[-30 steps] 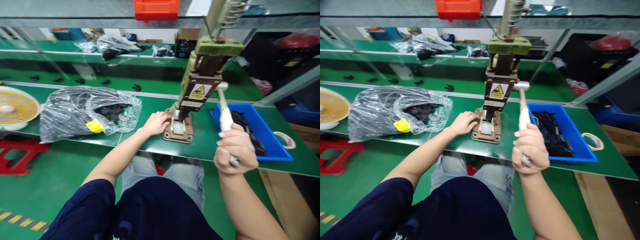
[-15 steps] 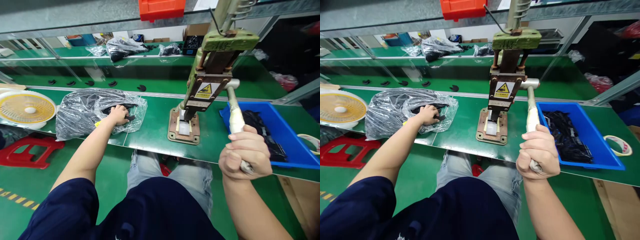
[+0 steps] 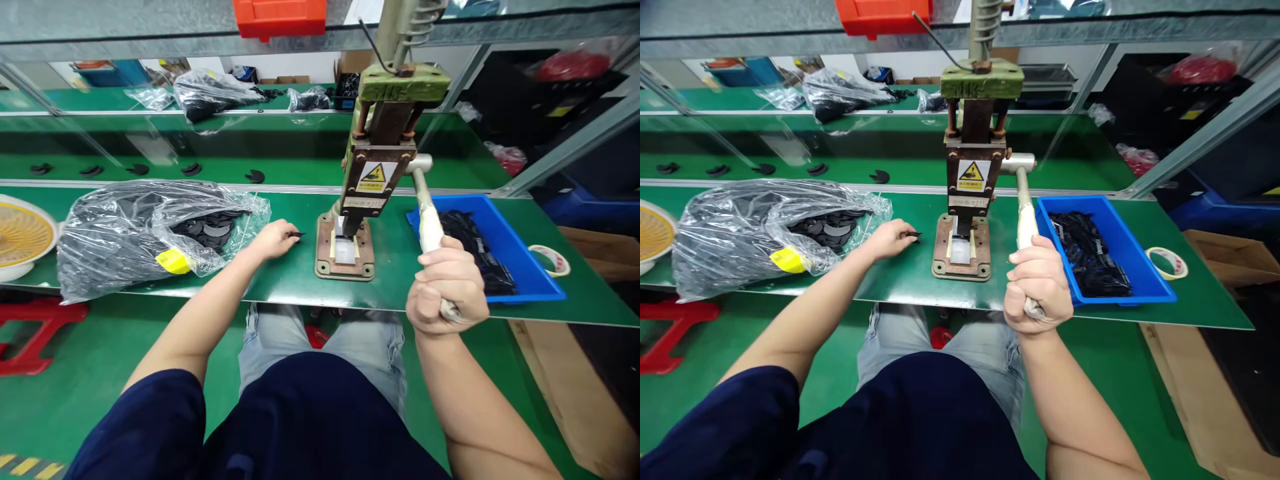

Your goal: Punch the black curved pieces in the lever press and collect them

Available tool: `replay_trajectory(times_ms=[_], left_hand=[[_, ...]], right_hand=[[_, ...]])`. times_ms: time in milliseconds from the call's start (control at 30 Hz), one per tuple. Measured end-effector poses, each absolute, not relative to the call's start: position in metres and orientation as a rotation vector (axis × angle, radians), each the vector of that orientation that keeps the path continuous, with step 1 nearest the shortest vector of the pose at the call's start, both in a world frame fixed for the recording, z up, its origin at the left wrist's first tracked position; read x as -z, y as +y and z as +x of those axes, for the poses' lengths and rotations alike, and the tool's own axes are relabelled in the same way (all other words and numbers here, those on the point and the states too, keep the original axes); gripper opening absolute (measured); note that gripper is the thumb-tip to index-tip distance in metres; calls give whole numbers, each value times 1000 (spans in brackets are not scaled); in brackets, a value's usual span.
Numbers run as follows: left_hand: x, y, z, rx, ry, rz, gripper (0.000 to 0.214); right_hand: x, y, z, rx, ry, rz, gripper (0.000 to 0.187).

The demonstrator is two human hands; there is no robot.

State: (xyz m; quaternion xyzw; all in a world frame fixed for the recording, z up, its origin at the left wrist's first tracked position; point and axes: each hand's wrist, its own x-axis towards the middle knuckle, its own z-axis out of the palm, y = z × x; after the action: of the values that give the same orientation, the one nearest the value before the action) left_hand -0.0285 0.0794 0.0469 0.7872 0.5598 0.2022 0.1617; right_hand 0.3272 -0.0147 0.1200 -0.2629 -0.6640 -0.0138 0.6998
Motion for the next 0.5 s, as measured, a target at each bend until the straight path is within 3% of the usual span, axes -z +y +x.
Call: replay_trajectory(times_ms=[233,500], left_hand=[[-26,88,25,-938,1536,1566,24],[-56,88,63,-837,1239,1156,40]], right_hand=[[-122,-16,326,56,-1499,-599,14],[-121,-16,326,64,-1510,-552,15]])
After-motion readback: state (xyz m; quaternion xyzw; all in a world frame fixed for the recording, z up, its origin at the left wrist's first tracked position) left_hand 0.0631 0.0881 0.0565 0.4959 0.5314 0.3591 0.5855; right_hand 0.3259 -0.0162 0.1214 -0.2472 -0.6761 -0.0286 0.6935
